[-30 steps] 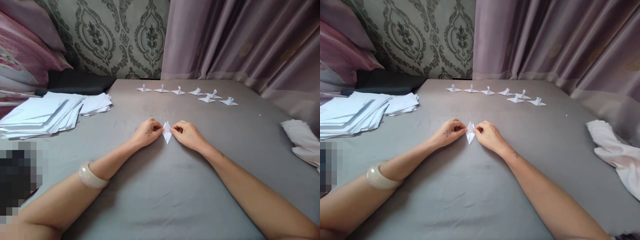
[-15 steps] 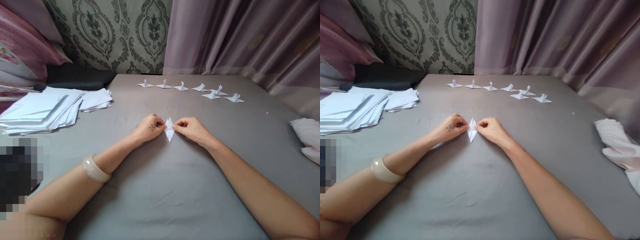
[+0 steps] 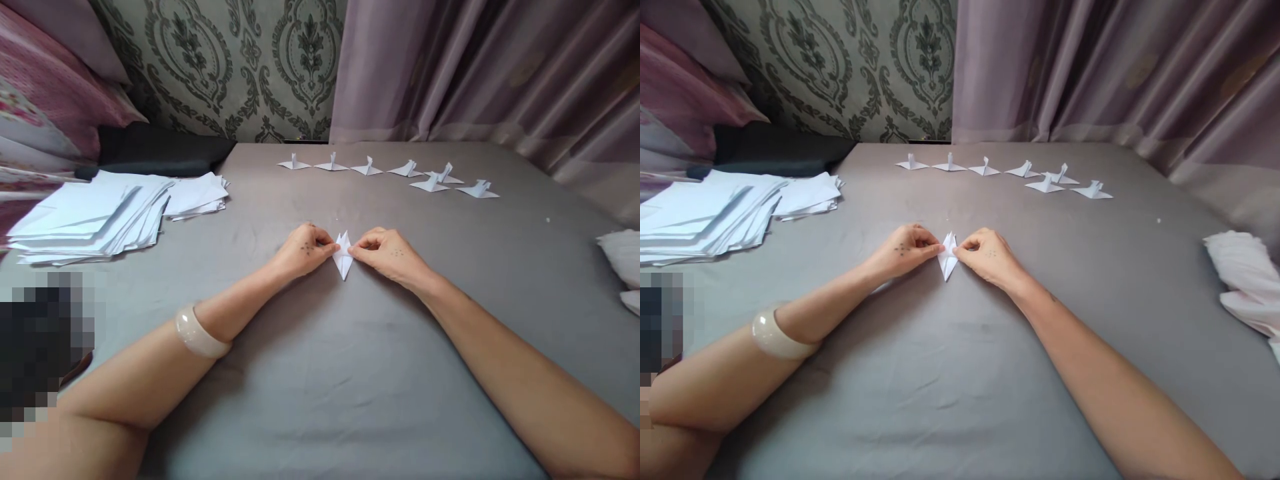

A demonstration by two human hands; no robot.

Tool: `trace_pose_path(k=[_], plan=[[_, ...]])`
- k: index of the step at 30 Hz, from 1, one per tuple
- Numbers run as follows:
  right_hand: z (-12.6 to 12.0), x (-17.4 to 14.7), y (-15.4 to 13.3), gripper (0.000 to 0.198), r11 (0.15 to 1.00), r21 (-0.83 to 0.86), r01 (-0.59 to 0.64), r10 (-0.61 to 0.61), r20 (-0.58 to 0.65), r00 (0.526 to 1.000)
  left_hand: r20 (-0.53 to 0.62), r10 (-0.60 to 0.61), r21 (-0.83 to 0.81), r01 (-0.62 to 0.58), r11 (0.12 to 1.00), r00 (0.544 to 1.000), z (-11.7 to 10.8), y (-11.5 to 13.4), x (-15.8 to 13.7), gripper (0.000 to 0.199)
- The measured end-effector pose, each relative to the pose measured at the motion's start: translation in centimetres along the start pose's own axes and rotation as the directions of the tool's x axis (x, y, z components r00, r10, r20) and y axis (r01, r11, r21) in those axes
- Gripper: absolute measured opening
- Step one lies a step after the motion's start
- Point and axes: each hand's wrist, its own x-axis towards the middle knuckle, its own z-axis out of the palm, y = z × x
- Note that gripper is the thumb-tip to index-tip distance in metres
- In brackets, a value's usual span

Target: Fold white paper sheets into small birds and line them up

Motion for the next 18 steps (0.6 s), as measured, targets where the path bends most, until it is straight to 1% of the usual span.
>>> trace_pose_path(k=[4, 14, 18], plan=[[0.10, 0.01, 0.09, 0.019, 1.000, 0.010, -0.012, 0.012, -0.002, 1.000, -0.016, -0.043, -0.046, 0.043, 0.998, 0.999, 0.10, 0.04, -0.19, 0.022], [0.02, -0.02, -0.21, 0.021, 0.998, 0.020, -0.066, 0.066, 0.004, 0.998, -0.004, -0.067, -0.043, 0.067, 0.997, 0.998, 0.12, -0.12, -0.01, 0.019], [0.00, -0.05, -0.30, 0.022, 0.998, 0.015, -0.062, 0.062, 0.008, 0.998, -0.004, -0.056, -0.038, 0.056, 0.998, 0.998, 0.19, -0.24, 0.05, 0.019]])
